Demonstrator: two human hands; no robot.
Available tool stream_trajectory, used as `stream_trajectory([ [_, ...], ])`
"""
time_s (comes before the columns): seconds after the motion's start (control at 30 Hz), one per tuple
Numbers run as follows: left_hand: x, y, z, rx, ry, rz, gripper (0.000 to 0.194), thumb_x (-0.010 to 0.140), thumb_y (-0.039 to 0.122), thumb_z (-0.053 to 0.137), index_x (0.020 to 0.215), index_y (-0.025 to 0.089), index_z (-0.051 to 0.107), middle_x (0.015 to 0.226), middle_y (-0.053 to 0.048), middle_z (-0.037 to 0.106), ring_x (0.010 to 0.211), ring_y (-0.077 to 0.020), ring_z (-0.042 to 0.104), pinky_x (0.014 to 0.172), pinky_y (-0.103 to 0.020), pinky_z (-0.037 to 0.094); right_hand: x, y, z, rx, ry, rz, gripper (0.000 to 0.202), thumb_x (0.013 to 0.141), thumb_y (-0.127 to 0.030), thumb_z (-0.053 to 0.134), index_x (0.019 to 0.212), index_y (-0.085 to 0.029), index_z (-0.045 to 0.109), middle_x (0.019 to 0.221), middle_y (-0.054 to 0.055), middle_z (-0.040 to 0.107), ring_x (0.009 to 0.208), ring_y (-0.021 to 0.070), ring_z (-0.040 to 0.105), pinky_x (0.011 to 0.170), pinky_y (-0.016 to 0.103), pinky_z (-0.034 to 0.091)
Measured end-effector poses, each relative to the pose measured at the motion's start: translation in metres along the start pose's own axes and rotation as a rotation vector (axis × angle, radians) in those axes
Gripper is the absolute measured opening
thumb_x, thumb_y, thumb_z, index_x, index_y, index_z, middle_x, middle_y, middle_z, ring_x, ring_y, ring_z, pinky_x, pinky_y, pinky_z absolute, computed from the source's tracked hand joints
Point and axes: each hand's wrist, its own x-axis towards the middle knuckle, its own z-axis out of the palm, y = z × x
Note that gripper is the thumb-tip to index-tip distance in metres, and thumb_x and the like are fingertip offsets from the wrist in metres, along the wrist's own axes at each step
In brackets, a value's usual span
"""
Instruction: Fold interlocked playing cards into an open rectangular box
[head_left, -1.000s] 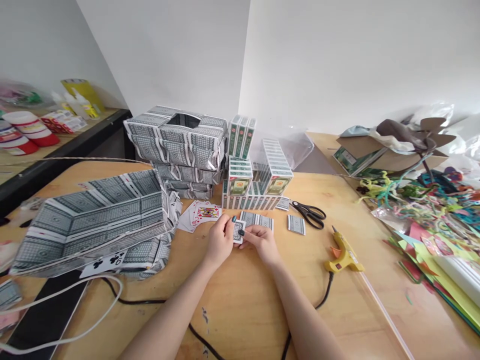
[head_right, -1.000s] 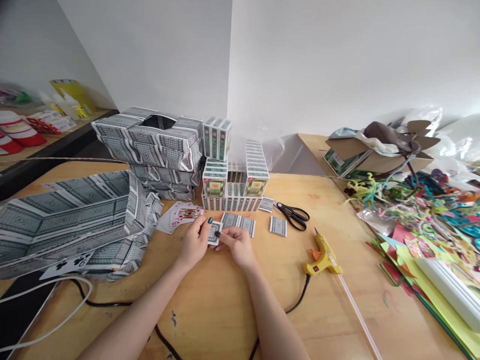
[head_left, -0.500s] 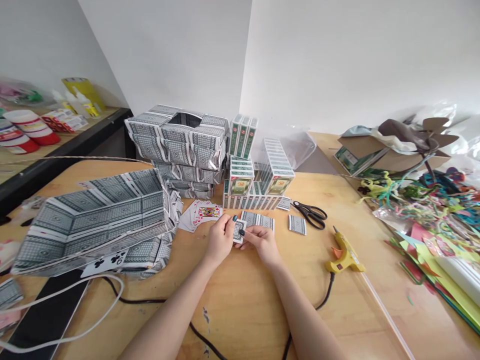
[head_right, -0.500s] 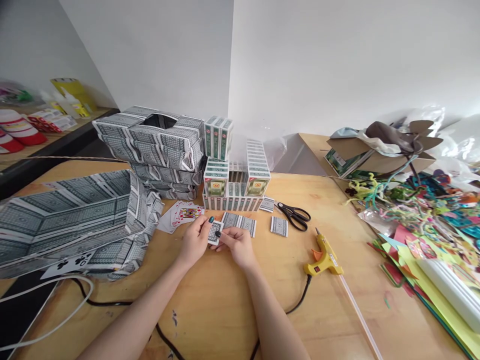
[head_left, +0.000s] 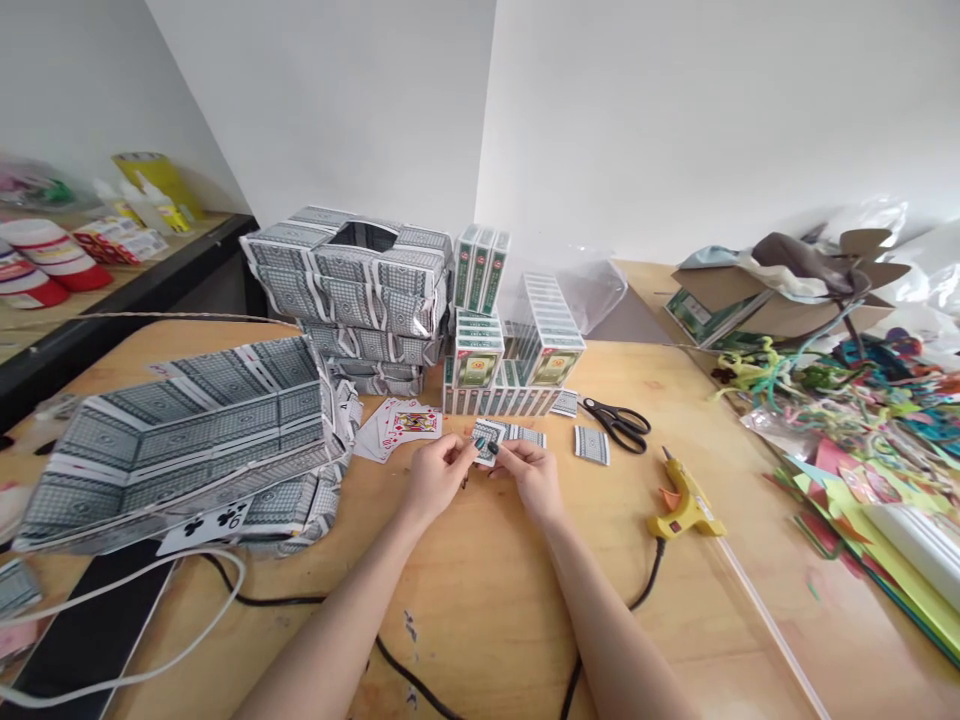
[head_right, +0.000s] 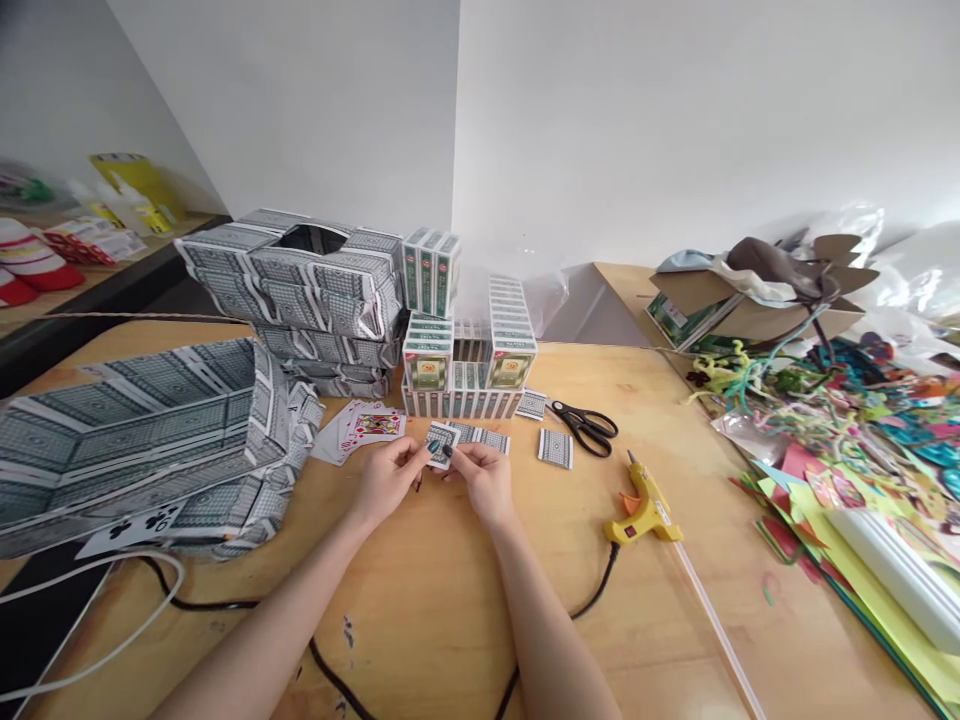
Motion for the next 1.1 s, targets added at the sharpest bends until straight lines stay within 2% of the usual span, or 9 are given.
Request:
stream_trajectory([
  [0.27,0.0004,-0.0002,-0.002,-0.036,-0.087,-0.025,0.031,0.08,0.04,0.045,0.062,0.017,0.053,0.049,0.002,0.058,0.04,-0.0082,0.049,0.043,-0.018,0.037,0.0022,0.0018,-0.0001,-0.049,0.084,0.002,0.024,0.059,-0.039,0.07,0.066,-0.017,0.067,0.058,0.001,0.065,0.049,0.0132,0.056,0.051,0.027,0.048],
  [0.63,-0.0011,0.0003,0.003,-0.223,-0.161,-0.061,0.03,0.081,0.042,0.043,0.067,0.017,0.05,0.058,-0.001,0.063,0.048,-0.0116,0.057,0.05,-0.023,0.046,0.0053,0.0075,-0.0047,0.003,0.072,0.021,0.025,0.058,-0.04,0.071,0.069,-0.018,0.066,0.065,0.002,0.067,0.056,0.0164,0.06,0.057,0.031,0.05],
  [0.77,-0.001,0.0008,0.0005,-0.1,-0.143,-0.05,0.033,0.08,0.044,0.043,0.062,0.017,0.048,0.049,0.002,0.057,0.04,-0.0093,0.049,0.044,-0.02,0.038,0.0051,0.0055,-0.0046,0.027,0.076,0.04,0.025,0.056,-0.04,0.072,0.068,-0.018,0.067,0.067,0.002,0.068,0.059,0.017,0.06,0.056,0.03,0.05],
  [0.93,-0.0022,0.004,-0.0032,0.132,-0.138,0.04,0.038,0.08,0.044,0.043,0.053,0.016,0.046,0.04,0.004,0.046,0.04,-0.0083,0.043,0.043,-0.019,0.03,0.0036,0.0021,-0.0036,0.042,0.047,0.023,0.022,0.058,-0.037,0.072,0.07,-0.019,0.068,0.068,0.002,0.067,0.058,0.0158,0.059,0.055,0.029,0.048],
  [1.03,-0.0025,0.0048,-0.0031,0.15,-0.156,0.056,0.038,0.081,0.041,0.041,0.053,0.016,0.045,0.04,0.004,0.045,0.041,-0.0083,0.042,0.043,-0.019,0.029,0.0033,0.001,-0.0034,0.048,0.035,0.023,0.02,0.059,-0.036,0.071,0.068,-0.019,0.067,0.067,0.002,0.067,0.055,0.0145,0.058,0.055,0.028,0.047],
  [1.1,-0.0026,0.0043,-0.0024,0.071,-0.194,0.024,0.037,0.081,0.041,0.04,0.054,0.017,0.046,0.04,0.004,0.045,0.04,-0.0086,0.044,0.043,-0.019,0.031,0.0036,0.0011,-0.0036,0.059,0.029,0.027,0.02,0.059,-0.036,0.071,0.066,-0.018,0.066,0.066,0.002,0.066,0.054,0.0137,0.056,0.055,0.028,0.046],
])
